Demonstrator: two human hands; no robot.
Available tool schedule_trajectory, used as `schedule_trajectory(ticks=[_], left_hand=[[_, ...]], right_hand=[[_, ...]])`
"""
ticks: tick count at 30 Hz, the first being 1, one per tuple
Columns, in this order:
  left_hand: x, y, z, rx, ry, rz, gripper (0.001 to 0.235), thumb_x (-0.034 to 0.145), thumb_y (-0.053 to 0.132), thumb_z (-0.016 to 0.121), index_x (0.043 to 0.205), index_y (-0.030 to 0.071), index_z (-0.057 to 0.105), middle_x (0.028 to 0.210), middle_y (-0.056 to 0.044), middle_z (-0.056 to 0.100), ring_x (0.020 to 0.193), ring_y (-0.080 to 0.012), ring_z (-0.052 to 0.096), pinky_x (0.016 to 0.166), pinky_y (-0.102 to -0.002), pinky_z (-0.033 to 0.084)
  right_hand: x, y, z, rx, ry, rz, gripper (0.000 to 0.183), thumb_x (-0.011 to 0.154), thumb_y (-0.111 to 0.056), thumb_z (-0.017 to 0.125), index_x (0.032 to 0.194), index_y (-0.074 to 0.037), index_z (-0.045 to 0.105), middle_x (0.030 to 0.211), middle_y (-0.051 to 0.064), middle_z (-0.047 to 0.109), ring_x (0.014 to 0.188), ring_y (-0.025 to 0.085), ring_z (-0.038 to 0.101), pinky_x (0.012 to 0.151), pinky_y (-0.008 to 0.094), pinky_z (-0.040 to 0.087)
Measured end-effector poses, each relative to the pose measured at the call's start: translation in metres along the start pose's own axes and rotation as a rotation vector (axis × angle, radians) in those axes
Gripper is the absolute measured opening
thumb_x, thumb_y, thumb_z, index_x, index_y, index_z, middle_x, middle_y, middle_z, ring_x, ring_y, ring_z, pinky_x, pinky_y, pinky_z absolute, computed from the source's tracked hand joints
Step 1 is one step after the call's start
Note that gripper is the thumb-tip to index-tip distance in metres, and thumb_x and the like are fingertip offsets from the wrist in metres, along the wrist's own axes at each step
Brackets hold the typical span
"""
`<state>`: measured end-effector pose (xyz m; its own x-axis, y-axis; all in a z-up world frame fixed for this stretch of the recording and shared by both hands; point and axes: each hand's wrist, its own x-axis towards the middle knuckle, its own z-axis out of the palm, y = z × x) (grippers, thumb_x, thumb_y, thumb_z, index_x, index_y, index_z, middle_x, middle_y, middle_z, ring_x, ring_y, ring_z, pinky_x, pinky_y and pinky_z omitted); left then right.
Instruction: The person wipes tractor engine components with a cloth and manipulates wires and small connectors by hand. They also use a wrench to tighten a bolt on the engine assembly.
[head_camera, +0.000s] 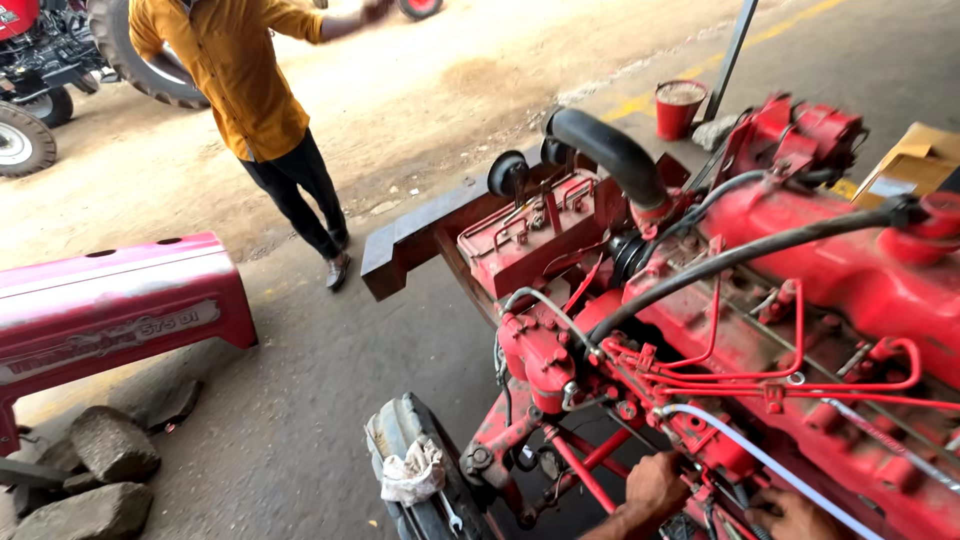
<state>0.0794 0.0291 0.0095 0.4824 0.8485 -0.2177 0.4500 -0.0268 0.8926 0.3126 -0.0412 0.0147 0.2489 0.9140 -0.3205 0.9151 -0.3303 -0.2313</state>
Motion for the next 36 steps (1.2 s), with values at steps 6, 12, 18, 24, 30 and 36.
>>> schedule_trajectory(ticks=[6,12,18,24,30,36], left_hand=[[-0.006,0.005,-0.013,0.053,-0.082,0.003,0.034,0.096,0.044,0.067,0.114,0.017,0.076,0.098,-0.012,0.076,0.096,-0.0352,0.072,0.088,-0.048,0.056],[0.009,-0.034,0.006,-0.032,-0.077,0.178,0.034,0.084,0.021,0.068,0.117,0.018,0.071,0.112,-0.007,0.076,0.101,-0.0334,0.072,0.087,-0.048,0.057],[0.028,-0.065,0.025,0.086,-0.006,0.356,0.029,0.087,0.018,0.069,0.116,0.016,0.068,0.107,-0.012,0.075,0.093,-0.0367,0.073,0.076,-0.048,0.059],[0.021,-0.052,0.013,-0.006,-0.135,0.244,0.031,0.088,0.022,0.064,0.118,0.015,0.065,0.1,-0.018,0.075,0.095,-0.0427,0.07,0.075,-0.053,0.056],[0.02,-0.045,0.012,-0.077,-0.104,0.335,0.031,0.093,0.027,0.057,0.12,0.013,0.062,0.098,-0.021,0.075,0.088,-0.0446,0.07,0.071,-0.052,0.055],[0.011,-0.047,0.014,-0.149,-0.144,0.276,0.038,0.096,0.037,0.054,0.12,0.007,0.061,0.093,-0.021,0.074,0.078,-0.0404,0.073,0.067,-0.05,0.055]], right_hand=[[-0.014,-0.005,0.0,0.076,-0.005,0.141,0.03,0.077,-0.047,0.082,0.1,-0.028,0.082,0.083,0.004,0.083,0.088,0.02,0.075,0.085,0.038,0.062],[-0.02,0.004,0.005,0.169,0.106,0.039,0.028,0.079,-0.035,0.072,0.1,-0.019,0.08,0.088,0.014,0.078,0.083,0.031,0.076,0.077,0.045,0.059],[-0.029,0.002,0.009,0.079,0.218,-0.079,0.029,0.09,-0.036,0.065,0.102,-0.012,0.076,0.072,0.02,0.067,0.06,0.031,0.064,0.06,0.048,0.049],[-0.039,-0.002,0.005,0.08,0.147,-0.05,0.025,0.088,-0.029,0.071,0.098,-0.008,0.076,0.084,0.017,0.071,0.078,0.032,0.069,0.072,0.048,0.052],[-0.034,-0.004,0.0,0.207,0.169,-0.068,0.029,0.084,-0.028,0.074,0.106,-0.009,0.075,0.098,0.017,0.074,0.09,0.032,0.071,0.079,0.047,0.054],[-0.038,0.003,0.013,0.22,0.142,-0.089,0.025,0.086,-0.028,0.074,0.104,-0.011,0.074,0.091,0.016,0.073,0.084,0.032,0.072,0.075,0.046,0.055]])
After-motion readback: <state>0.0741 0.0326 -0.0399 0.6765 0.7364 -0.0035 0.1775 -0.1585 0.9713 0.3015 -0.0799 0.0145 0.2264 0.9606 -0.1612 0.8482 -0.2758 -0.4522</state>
